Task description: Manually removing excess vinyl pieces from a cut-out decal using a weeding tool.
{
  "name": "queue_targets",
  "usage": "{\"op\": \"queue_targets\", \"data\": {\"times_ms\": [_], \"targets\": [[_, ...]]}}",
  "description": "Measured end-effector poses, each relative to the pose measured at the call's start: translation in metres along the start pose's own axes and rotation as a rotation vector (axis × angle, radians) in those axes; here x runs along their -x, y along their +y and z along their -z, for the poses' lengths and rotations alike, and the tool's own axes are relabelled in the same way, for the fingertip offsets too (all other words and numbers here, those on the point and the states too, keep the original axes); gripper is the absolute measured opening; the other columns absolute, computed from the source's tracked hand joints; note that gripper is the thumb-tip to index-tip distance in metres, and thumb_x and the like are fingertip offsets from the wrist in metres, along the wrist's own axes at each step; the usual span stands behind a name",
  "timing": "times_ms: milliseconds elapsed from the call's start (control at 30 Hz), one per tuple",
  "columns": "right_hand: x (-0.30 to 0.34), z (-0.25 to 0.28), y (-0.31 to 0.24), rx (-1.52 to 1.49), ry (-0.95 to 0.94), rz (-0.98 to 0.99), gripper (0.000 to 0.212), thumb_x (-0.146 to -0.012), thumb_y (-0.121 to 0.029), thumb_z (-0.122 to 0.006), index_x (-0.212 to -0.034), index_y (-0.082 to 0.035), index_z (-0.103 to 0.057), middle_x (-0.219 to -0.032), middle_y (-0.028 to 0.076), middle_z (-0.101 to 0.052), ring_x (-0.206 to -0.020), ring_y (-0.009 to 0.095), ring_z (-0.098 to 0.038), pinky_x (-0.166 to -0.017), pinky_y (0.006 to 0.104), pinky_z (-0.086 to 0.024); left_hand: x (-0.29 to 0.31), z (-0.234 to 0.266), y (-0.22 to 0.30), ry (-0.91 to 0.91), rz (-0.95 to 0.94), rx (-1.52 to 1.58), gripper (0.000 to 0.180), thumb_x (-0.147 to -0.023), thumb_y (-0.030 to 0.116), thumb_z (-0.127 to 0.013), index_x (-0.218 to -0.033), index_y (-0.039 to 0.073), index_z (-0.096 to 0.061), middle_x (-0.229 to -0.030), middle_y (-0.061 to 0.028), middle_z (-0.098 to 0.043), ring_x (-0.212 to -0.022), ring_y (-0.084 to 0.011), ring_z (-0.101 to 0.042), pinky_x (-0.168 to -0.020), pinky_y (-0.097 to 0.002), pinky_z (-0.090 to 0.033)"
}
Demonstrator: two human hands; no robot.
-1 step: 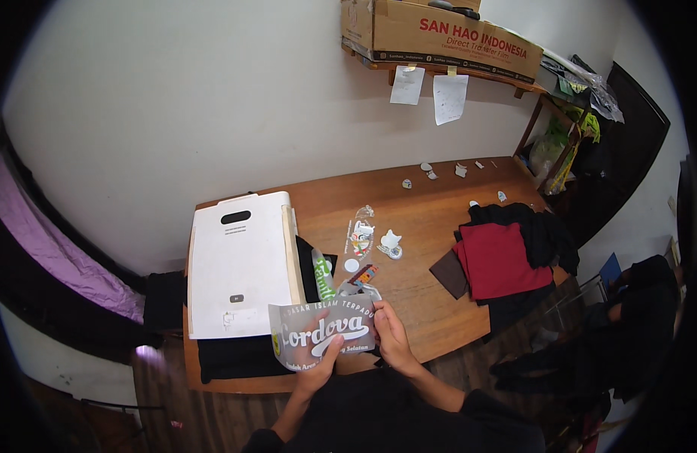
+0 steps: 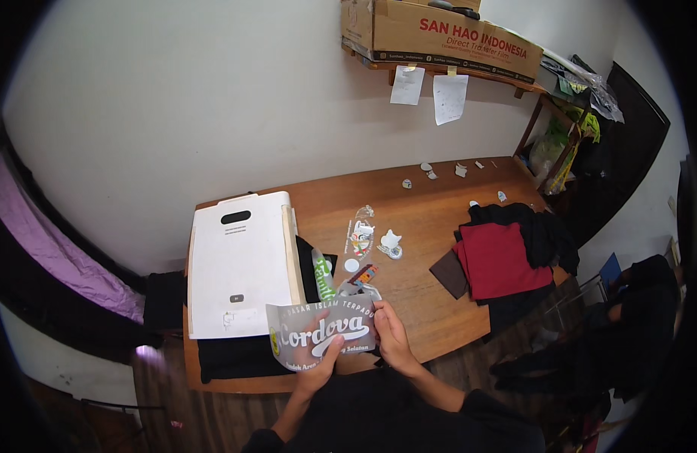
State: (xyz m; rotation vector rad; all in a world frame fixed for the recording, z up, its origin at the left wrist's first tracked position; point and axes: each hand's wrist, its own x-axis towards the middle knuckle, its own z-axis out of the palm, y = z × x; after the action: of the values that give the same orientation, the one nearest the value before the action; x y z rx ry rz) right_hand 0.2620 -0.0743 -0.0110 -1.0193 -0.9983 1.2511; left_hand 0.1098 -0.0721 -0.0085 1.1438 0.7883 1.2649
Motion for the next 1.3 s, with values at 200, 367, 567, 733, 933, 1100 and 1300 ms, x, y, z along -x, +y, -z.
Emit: {"op": "queue_targets", "data": {"times_ms": [200,367,567,733,933,1100,1300], "targets": [[0.001,0.000,0.007,0.016,0.038,0.055,0.023,-0.096,-0.024,-0.036,-0.102,-0.004,-0.046,-0.070,-0.005,-0.041,-0.060,0.001,-0.034,-0.052,0.0167,-0.029,0.001,0.000,-0.002,-0.015,-0.033,-0.039,0.046,-0.084,-0.001,-0.054,-0.126,-0.004,-0.035,-0.105,-0.0137,-0.055,-0.095,-0.0175,-0.055,-0.079,-0.0304,-0.052],[0.001,0.000,0.010,0.002,0.049,0.079,0.025,-0.096,-0.026,-0.036,-0.104,-0.004,-0.046,-0.078,-0.005,-0.043,-0.067,0.001,-0.036,-0.059,0.0150,-0.031,0.002,-0.008,0.003,0.001,-0.060,-0.006,0.046,-0.084,-0.001,-0.054,-0.126,-0.003,-0.035,-0.104,-0.0132,-0.055,-0.095,-0.0176,-0.055,-0.079,-0.0297,-0.051],[0.001,0.000,0.013,0.009,0.070,0.101,0.025,-0.096,-0.024,-0.036,-0.101,-0.002,-0.047,-0.077,-0.004,-0.043,-0.068,0.002,-0.036,-0.060,0.0168,-0.031,0.003,-0.004,-0.002,-0.012,-0.091,-0.084,0.047,-0.084,-0.001,-0.054,-0.126,-0.003,-0.034,-0.105,-0.0132,-0.054,-0.096,-0.0177,-0.054,-0.080,-0.0310,-0.052],[0.002,0.002,0.013,0.018,0.063,0.089,0.024,-0.096,-0.024,-0.036,-0.098,-0.003,-0.047,-0.073,-0.005,-0.042,-0.066,0.002,-0.036,-0.057,0.0170,-0.031,0.004,-0.006,-0.001,-0.011,-0.042,0.018,0.047,-0.084,-0.002,-0.053,-0.127,-0.003,-0.033,-0.105,-0.0135,-0.054,-0.096,-0.0183,-0.054,-0.080,-0.0324,-0.053],[0.000,0.000,0.006,0.020,0.063,0.076,0.023,-0.096,-0.025,-0.036,-0.095,-0.005,-0.047,-0.068,-0.005,-0.039,-0.060,0.002,-0.033,-0.052,0.0170,-0.027,0.002,-0.008,0.005,-0.029,-0.091,0.021,0.047,-0.085,-0.003,-0.052,-0.127,-0.004,-0.032,-0.106,-0.0145,-0.053,-0.097,-0.0205,-0.055,-0.079,-0.0352,-0.054],[0.000,0.003,-0.006,-0.147,0.025,-0.033,0.024,-0.096,-0.027,-0.035,-0.099,-0.005,-0.046,-0.067,-0.006,-0.038,-0.056,0.001,-0.032,-0.049,0.0169,-0.025,0.003,-0.007,0.002,-0.016,-0.037,0.072,0.047,-0.085,-0.003,-0.051,-0.128,-0.003,-0.032,-0.106,-0.0150,-0.052,-0.097,-0.0209,-0.055,-0.079,-0.0353,-0.054],[0.001,0.006,0.007,0.033,0.013,0.038,0.024,-0.096,-0.025,-0.036,-0.102,-0.005,-0.047,-0.065,-0.006,-0.038,-0.056,0.001,-0.033,-0.049,0.0173,-0.026,0.003,-0.007,0.002,-0.013,-0.043,0.008,0.046,-0.085,-0.001,-0.052,-0.127,-0.004,-0.033,-0.107,-0.0154,-0.053,-0.097,-0.0202,-0.055,-0.080,-0.0342,-0.053]]}}
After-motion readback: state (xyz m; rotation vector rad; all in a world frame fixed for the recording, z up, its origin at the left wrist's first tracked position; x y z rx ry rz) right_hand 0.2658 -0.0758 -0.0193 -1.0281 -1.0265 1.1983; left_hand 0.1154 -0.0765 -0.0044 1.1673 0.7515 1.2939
